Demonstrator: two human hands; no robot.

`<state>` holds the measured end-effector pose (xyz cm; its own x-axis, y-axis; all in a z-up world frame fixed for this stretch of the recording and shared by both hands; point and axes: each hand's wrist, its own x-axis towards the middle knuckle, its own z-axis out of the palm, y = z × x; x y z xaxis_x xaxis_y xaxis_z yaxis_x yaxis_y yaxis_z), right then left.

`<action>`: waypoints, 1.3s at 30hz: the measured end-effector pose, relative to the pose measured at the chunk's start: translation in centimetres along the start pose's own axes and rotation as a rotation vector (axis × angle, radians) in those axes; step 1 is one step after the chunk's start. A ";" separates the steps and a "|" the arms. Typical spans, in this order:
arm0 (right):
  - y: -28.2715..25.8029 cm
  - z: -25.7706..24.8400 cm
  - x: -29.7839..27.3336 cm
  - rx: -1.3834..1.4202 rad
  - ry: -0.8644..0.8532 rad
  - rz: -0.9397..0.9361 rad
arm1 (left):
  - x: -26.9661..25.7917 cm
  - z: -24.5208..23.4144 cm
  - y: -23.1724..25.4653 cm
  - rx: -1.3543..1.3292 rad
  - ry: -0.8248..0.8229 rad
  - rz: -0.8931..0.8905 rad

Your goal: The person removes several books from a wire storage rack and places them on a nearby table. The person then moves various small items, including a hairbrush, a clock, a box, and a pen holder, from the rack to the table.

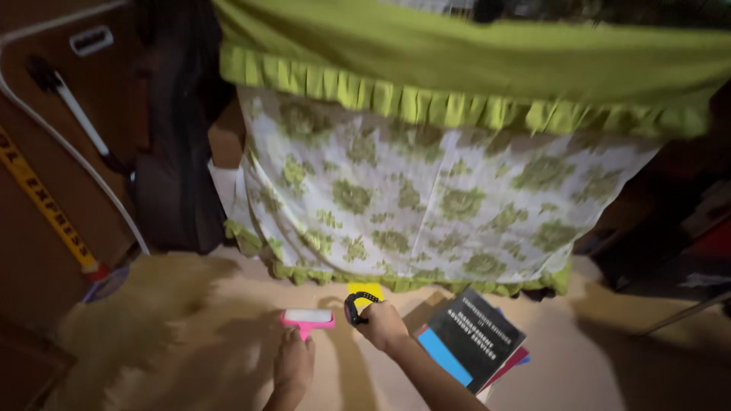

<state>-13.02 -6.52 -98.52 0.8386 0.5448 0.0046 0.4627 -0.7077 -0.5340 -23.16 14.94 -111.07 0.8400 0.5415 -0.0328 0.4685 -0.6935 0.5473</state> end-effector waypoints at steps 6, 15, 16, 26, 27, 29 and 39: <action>5.8 8.2 -0.8 0.025 -0.120 0.049 | -0.2 7.8 -5.7 0.126 -0.025 -0.017; 9.7 15.5 -1.9 -0.061 -0.241 -0.036 | -1.1 11.3 -8.8 0.497 0.345 0.086; 9.6 15.8 -2.0 -0.069 -0.252 -0.041 | -1.2 11.3 -8.9 0.453 0.299 0.022; 12.6 19.0 -0.4 0.063 -0.353 0.126 | 0.2 16.4 -13.9 0.421 0.065 -0.015; 13.1 19.3 -0.4 0.099 -0.356 0.057 | 0.5 16.9 -14.3 0.360 0.086 -0.032; 13.6 19.4 -0.1 0.093 -0.377 -0.008 | 1.3 17.1 -14.0 0.237 0.136 -0.060; 10.1 12.5 2.5 -0.019 -0.298 0.112 | 1.3 6.2 -5.0 -0.150 -0.096 -0.148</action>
<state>-9.82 -6.64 -114.45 0.7644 0.5692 -0.3027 0.3800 -0.7771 -0.5017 -22.72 16.15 -118.99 0.7905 0.5797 -0.1976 0.5489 -0.5275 0.6484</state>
